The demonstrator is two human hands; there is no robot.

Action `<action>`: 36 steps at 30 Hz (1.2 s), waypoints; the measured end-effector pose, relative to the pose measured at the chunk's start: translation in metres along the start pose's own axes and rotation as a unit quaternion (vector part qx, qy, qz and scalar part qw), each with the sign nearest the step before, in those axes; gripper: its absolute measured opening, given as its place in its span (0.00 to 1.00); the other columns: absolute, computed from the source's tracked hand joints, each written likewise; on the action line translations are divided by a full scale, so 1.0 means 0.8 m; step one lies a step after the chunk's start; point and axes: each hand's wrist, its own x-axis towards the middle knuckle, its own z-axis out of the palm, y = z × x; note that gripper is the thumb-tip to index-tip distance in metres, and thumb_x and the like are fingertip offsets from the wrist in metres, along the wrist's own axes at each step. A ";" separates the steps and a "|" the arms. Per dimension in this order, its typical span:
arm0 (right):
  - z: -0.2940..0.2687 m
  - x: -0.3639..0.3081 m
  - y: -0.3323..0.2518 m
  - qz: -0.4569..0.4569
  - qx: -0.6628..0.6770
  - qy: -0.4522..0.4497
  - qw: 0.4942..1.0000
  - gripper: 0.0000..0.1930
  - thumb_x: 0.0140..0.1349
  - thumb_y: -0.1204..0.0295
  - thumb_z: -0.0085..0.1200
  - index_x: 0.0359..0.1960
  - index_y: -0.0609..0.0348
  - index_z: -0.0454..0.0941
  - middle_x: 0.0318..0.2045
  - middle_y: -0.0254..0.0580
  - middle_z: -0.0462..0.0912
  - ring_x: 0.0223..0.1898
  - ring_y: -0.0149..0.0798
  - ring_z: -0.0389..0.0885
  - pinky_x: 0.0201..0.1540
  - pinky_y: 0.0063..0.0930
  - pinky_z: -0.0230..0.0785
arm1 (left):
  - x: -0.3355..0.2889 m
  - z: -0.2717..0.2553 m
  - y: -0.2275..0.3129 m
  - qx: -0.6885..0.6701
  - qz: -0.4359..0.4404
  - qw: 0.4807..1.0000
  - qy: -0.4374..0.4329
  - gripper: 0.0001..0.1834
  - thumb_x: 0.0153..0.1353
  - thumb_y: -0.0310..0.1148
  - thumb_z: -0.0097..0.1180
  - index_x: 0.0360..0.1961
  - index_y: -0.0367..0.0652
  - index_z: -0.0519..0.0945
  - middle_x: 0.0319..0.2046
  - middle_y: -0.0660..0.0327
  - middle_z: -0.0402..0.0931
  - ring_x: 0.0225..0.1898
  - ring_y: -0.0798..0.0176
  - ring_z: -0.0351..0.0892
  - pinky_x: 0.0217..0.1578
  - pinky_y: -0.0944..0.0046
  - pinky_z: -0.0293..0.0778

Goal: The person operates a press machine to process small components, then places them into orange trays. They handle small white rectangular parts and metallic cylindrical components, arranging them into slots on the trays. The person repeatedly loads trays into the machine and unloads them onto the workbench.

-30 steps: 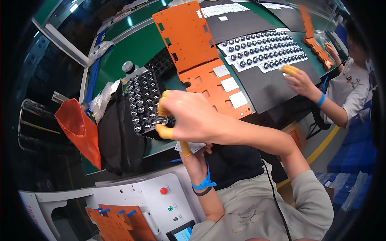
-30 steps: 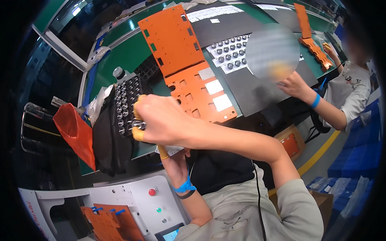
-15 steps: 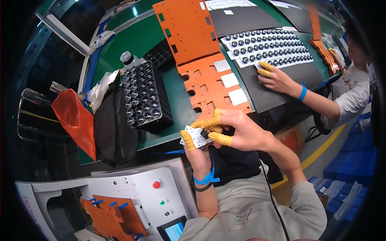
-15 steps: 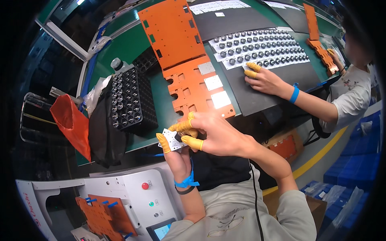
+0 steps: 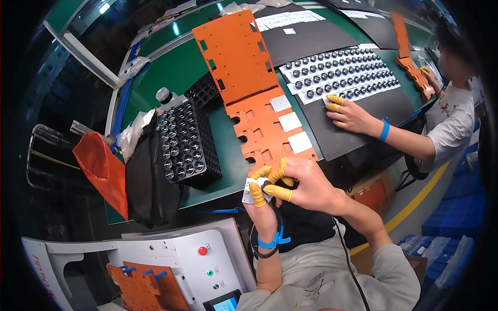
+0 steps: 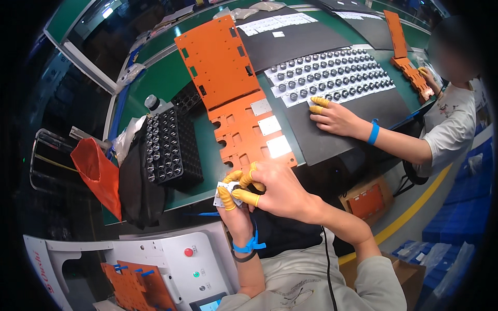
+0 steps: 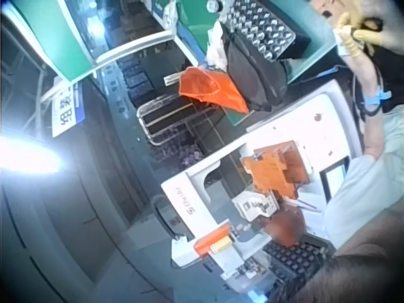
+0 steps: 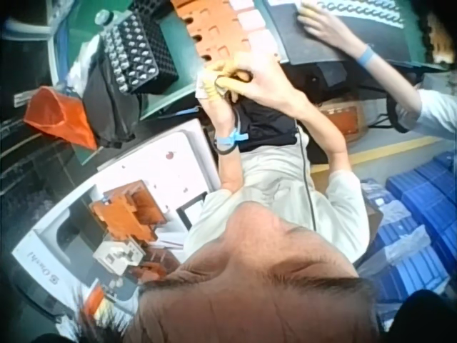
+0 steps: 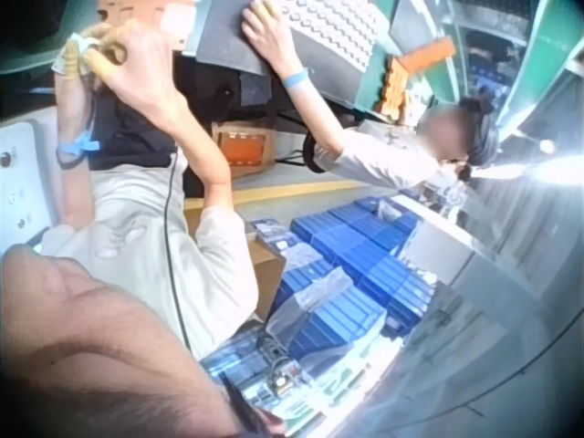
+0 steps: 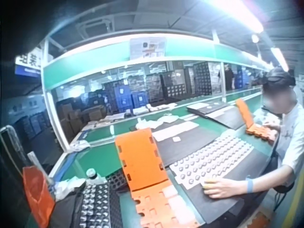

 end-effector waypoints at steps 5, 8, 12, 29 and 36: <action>-0.007 -0.006 -0.005 -0.031 -0.024 0.005 0.999 0.13 0.52 0.68 0.67 0.37 0.62 0.83 0.22 0.40 0.73 0.26 0.41 0.73 0.29 0.35 0.64 | -0.001 -0.003 -0.001 -0.040 -0.023 0.998 -0.030 0.27 0.72 0.51 0.46 0.51 0.33 0.74 0.32 0.60 0.77 0.22 0.73 0.71 0.20 0.74 0.64; -0.008 -0.006 0.001 -0.035 -0.016 0.006 0.999 0.14 0.53 0.67 0.67 0.39 0.61 0.83 0.23 0.42 0.74 0.28 0.43 0.74 0.31 0.36 0.65 | 0.000 -0.008 -0.004 -0.058 -0.036 0.996 -0.052 0.27 0.71 0.51 0.46 0.52 0.33 0.73 0.34 0.59 0.78 0.23 0.71 0.72 0.21 0.73 0.67; -0.009 -0.009 0.005 -0.024 -0.045 -0.015 0.999 0.16 0.53 0.66 0.67 0.40 0.61 0.83 0.25 0.43 0.74 0.29 0.44 0.74 0.32 0.36 0.66 | -0.003 -0.005 0.001 -0.064 -0.049 0.996 -0.047 0.27 0.71 0.50 0.47 0.53 0.33 0.72 0.35 0.58 0.78 0.24 0.69 0.74 0.22 0.72 0.69; -0.016 -0.030 0.011 -0.138 -0.094 0.031 0.985 0.17 0.47 0.63 0.67 0.35 0.60 0.81 0.32 0.44 0.69 0.38 0.47 0.71 0.38 0.38 0.66 | -0.001 -0.030 -0.034 -0.171 -0.102 0.979 -0.036 0.29 0.70 0.55 0.46 0.58 0.40 0.70 0.49 0.58 0.76 0.48 0.61 0.79 0.47 0.64 0.77; 0.004 -0.037 0.015 -0.160 -0.127 0.091 0.975 0.14 0.48 0.65 0.65 0.31 0.62 0.79 0.33 0.44 0.69 0.38 0.46 0.71 0.38 0.37 0.66 | -0.002 -0.035 -0.046 -0.091 -0.054 0.994 -0.023 0.31 0.71 0.56 0.43 0.61 0.41 0.67 0.55 0.58 0.73 0.53 0.60 0.77 0.55 0.60 0.75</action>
